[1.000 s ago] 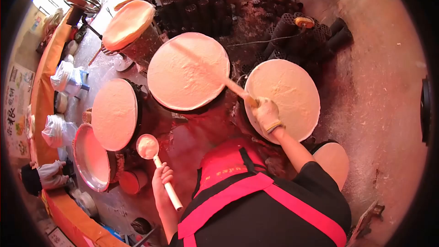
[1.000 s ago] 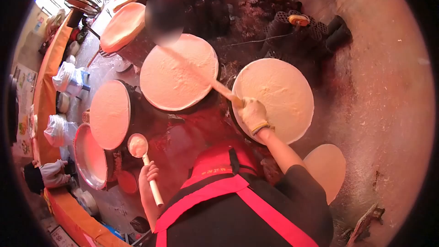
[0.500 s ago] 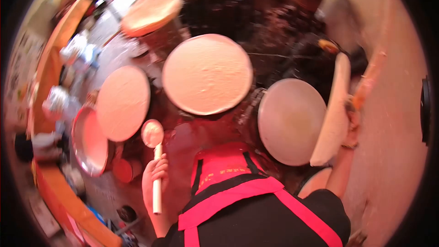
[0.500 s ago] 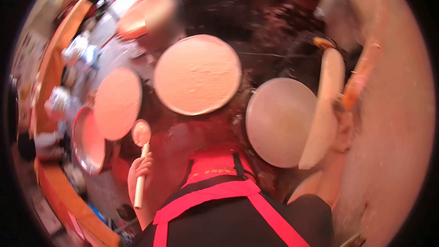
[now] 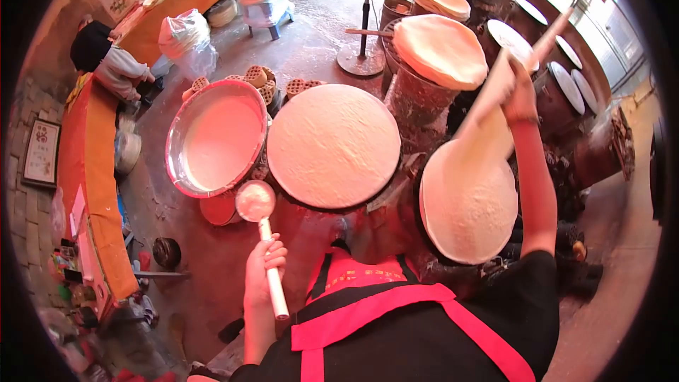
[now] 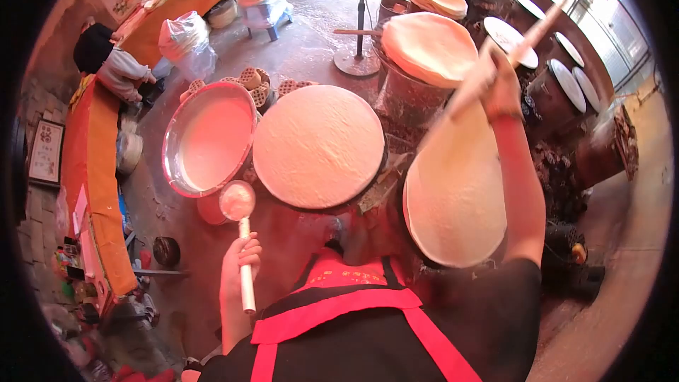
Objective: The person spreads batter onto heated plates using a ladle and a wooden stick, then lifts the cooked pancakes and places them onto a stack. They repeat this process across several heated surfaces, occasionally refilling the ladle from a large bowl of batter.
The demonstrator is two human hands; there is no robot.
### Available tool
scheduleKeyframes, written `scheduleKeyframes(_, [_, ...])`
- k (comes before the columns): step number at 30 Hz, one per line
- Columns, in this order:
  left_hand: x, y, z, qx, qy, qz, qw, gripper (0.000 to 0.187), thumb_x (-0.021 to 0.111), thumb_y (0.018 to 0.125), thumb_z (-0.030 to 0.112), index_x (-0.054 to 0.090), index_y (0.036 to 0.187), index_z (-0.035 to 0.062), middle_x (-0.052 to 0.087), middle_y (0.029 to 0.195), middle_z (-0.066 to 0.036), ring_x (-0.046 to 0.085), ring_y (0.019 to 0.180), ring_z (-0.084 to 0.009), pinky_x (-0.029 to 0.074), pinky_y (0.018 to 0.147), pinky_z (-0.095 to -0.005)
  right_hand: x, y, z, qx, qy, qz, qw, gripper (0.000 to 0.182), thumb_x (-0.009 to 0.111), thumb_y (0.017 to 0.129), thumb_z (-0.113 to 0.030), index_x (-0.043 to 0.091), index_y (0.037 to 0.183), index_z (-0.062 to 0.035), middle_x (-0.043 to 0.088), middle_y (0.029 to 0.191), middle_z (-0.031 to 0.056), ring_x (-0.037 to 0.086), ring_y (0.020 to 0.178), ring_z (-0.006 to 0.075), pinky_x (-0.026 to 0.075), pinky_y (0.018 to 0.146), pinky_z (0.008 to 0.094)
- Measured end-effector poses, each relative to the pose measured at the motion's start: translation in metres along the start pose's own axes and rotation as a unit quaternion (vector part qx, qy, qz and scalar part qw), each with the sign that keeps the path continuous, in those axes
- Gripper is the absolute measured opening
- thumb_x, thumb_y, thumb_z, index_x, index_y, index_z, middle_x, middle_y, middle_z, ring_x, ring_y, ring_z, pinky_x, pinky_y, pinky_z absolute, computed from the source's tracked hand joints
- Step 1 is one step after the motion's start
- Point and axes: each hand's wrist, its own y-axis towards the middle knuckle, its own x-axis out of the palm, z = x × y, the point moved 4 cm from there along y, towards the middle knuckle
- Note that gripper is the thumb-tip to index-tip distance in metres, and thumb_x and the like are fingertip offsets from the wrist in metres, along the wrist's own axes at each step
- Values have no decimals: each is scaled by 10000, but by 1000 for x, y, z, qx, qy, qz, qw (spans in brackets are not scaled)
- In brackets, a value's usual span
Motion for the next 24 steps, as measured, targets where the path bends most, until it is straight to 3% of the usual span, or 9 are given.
scheduleKeyframes(3, [7, 13, 48, 21, -48, -16, 998, 149, 444, 940, 19, 418, 1072, -43, 364, 711, -22, 342, 513, -56, 324, 379, -170, 71, 150, -1, -12, 45, -46, 998, 219, 622, 879, -320, 508, 754, -182, 463, 653, -54, 464, 509, 118, 380, 443, 287])
scheduleKeyframes(5, [19, 15, 68, 49, -67, -21, 996, 136, 435, 944, 10, 410, 1069, -39, 349, 692, -13, 340, 507, -61, 321, 380, -177, 112, 171, -30, -75, 119, -25, 990, 229, 598, 894, -309, 495, 752, -162, 457, 632, -27, 486, 523, 147, 386, 451, 302])
scheduleKeyframes(9, [29, 24, 97, 21, -114, -51, 992, 43, 406, 953, 18, 403, 986, -11, 327, 652, -16, 325, 490, -76, 315, 380, -191, 75, 251, -38, -113, 130, 14, 985, 221, 495, 924, -303, 505, 787, -130, 526, 646, 25, 525, 526, 196, 403, 441, 345])
scheduleKeyframes(11, [30, 28, 105, 13, -163, -54, 985, 72, 388, 962, 53, 403, 946, -15, 324, 650, -9, 319, 492, -88, 322, 401, -214, 61, 241, -11, -96, 126, 43, 986, 211, 486, 939, -293, 574, 862, -117, 544, 650, 11, 501, 524, 158, 426, 494, 294])
scheduleKeyframes(13, [40, 26, 102, 35, -191, -39, 980, 98, 385, 963, 66, 407, 948, -28, 327, 660, -5, 323, 506, -84, 332, 417, -218, 26, 263, 34, -61, 43, 79, 994, 195, 494, 923, -278, 531, 820, -116, 507, 625, 19, 477, 511, 166, 379, 433, 295])
scheduleKeyframes(17, [54, 29, 96, 67, -195, -24, 978, 152, 393, 956, 61, 410, 1028, -71, 340, 673, -3, 343, 513, -78, 350, 424, -215, -37, 282, 143, 40, 13, 255, 966, 267, 589, 822, -264, 566, 913, -15, 618, 727, 117, 622, 652, 233, 506, 579, 377])
scheduleKeyframes(20, [70, 30, 88, 66, -217, -4, 974, 196, 397, 951, 63, 410, 1071, -91, 355, 681, -4, 354, 508, -74, 360, 420, -213, -145, 350, 277, 106, -261, 396, 874, 347, 643, 774, -236, 669, 1037, -12, 697, 973, 107, 672, 807, 208, 529, 725, 326])
scheduleKeyframes(21, [74, 30, 85, 64, -217, -3, 974, 205, 396, 949, 63, 411, 1080, -94, 356, 680, -4, 354, 505, -73, 361, 419, -212, -111, 296, 249, 62, -209, 450, 866, 361, 641, 771, -234, 677, 1041, 1, 698, 1010, 152, 682, 842, 259, 522, 761, 352])
scheduleKeyframes(24, [82, 33, 88, 51, -218, -13, 974, 268, 401, 941, 49, 372, 1155, -109, 368, 696, -4, 367, 513, -76, 360, 429, -219, -95, 246, 209, 66, -325, 446, 831, 342, 627, 778, -246, 680, 1013, -4, 699, 928, 182, 685, 845, 297, 518, 761, 385])
